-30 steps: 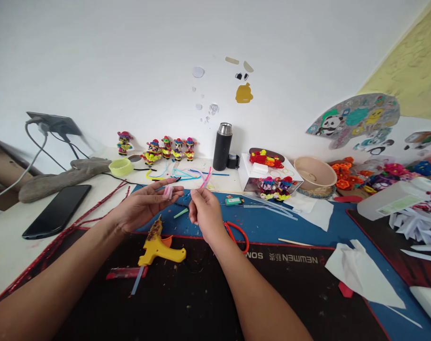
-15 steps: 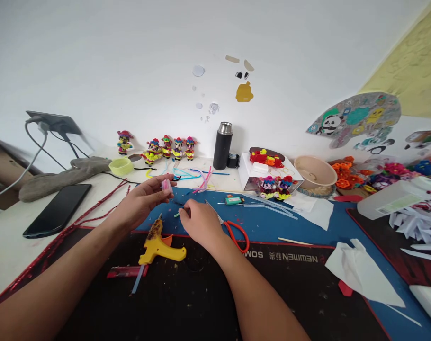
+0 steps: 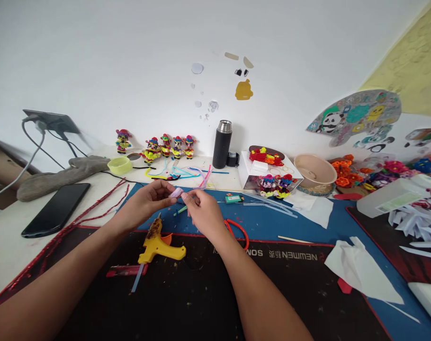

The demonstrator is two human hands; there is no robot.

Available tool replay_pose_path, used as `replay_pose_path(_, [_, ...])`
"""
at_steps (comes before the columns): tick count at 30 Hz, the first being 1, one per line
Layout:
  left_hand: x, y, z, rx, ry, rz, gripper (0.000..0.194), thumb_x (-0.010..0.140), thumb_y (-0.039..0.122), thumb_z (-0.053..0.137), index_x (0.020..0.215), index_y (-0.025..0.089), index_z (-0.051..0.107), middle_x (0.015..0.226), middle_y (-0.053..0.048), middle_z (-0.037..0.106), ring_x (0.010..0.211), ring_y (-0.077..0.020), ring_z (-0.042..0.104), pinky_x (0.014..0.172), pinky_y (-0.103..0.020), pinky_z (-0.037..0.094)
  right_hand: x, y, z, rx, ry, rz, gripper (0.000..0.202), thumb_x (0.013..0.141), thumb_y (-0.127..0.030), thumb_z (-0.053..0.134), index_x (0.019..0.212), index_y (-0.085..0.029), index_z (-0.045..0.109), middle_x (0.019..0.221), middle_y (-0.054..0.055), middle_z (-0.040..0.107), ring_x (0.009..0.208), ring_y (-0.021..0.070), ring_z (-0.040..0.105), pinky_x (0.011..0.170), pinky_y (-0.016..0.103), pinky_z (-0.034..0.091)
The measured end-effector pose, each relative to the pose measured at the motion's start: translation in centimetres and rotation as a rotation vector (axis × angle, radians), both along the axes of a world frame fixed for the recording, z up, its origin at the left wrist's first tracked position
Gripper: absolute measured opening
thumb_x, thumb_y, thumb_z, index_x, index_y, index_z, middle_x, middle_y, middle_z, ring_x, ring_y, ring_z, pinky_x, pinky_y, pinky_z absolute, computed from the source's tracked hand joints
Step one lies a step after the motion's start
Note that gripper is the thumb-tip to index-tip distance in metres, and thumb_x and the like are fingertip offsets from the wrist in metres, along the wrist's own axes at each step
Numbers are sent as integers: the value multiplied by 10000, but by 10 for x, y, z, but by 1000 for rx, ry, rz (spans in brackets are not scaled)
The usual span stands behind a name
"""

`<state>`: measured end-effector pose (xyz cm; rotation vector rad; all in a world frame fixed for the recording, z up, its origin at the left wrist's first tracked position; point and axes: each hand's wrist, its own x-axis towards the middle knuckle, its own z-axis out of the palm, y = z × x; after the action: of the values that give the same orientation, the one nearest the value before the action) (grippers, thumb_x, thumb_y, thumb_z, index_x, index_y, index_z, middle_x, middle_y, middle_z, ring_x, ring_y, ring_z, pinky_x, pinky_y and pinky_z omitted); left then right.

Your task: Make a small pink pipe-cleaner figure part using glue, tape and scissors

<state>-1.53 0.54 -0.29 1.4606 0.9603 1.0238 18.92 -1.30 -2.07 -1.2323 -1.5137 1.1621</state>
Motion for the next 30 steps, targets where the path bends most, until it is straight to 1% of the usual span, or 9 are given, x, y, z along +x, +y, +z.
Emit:
replay_pose_path(3, [1, -2, -3, 59, 88, -8, 325, 820, 433, 886, 968, 194, 723, 961, -45, 739, 867, -209, 675, 814, -332, 530, -1, 1, 3, -51, 122, 3, 445, 965, -668, 677, 959, -223, 656, 604, -52, 630, 374, 109, 530, 392, 230, 366])
replay_pose_path(7, [3, -4, -6, 94, 118, -6, 294, 840, 419, 867, 965, 197, 719, 968, -57, 744, 877, -220, 678, 815, -339, 533, -4, 0, 6, -152, 242, 55, 515, 896, -723, 709, 956, -218, 627, 618, -43, 659, 373, 115, 580, 340, 208, 307])
replay_pose_path(10, [5, -6, -4, 124, 149, -12, 254, 864, 401, 845, 973, 202, 729, 958, -59, 749, 879, -224, 674, 812, -342, 529, -6, -1, 7, -185, 304, 72, 533, 866, -723, 740, 961, -212, 622, 637, -34, 685, 381, 116, 603, 331, 192, 302])
replay_pose_path(13, [7, -8, -1, 159, 157, 0, 270, 883, 424, 836, 1010, 205, 739, 1001, -67, 753, 914, -230, 674, 838, -357, 528, -6, -1, 7, -189, 346, 72, 522, 848, -693, 779, 960, -205, 632, 642, -30, 693, 385, 114, 608, 329, 186, 302])
replay_pose_path(16, [7, -9, 1, 132, 98, -3, 333, 899, 478, 832, 1066, 211, 725, 1052, -70, 743, 920, -225, 675, 822, -355, 541, -4, 0, 6, -193, 402, 51, 500, 847, -672, 790, 946, -201, 652, 654, -23, 698, 402, 115, 622, 335, 188, 318])
replay_pose_path(20, [9, -10, 4, 41, -36, -76, 383, 894, 514, 839, 1066, 208, 685, 970, -41, 717, 838, -199, 674, 754, -332, 552, -3, 0, 7, -199, 442, 46, 491, 842, -656, 800, 969, -196, 681, 698, -6, 725, 425, 119, 651, 343, 183, 332])
replay_pose_path(22, [10, -10, 5, 32, -54, -100, 369, 904, 507, 834, 1049, 202, 684, 941, -35, 716, 815, -189, 671, 744, -324, 549, -3, -1, 8, -206, 443, 58, 496, 840, -654, 806, 981, -197, 673, 718, 4, 743, 435, 128, 667, 343, 182, 334])
replay_pose_path(25, [10, -11, 5, 45, -50, -82, 341, 910, 490, 832, 990, 193, 684, 892, -31, 714, 777, -175, 654, 726, -313, 541, -5, -3, 10, -209, 447, 70, 495, 840, -643, 818, 1001, -201, 665, 751, 10, 759, 448, 132, 681, 344, 180, 335])
replay_pose_path(30, [10, -9, 4, 63, -74, -30, 332, 862, 445, 878, 956, 195, 681, 929, -40, 742, 828, -188, 692, 767, -321, 563, -6, -4, 12, -201, 463, 58, 502, 838, -626, 829, 1043, -193, 676, 763, 7, 761, 447, 122, 675, 350, 177, 340])
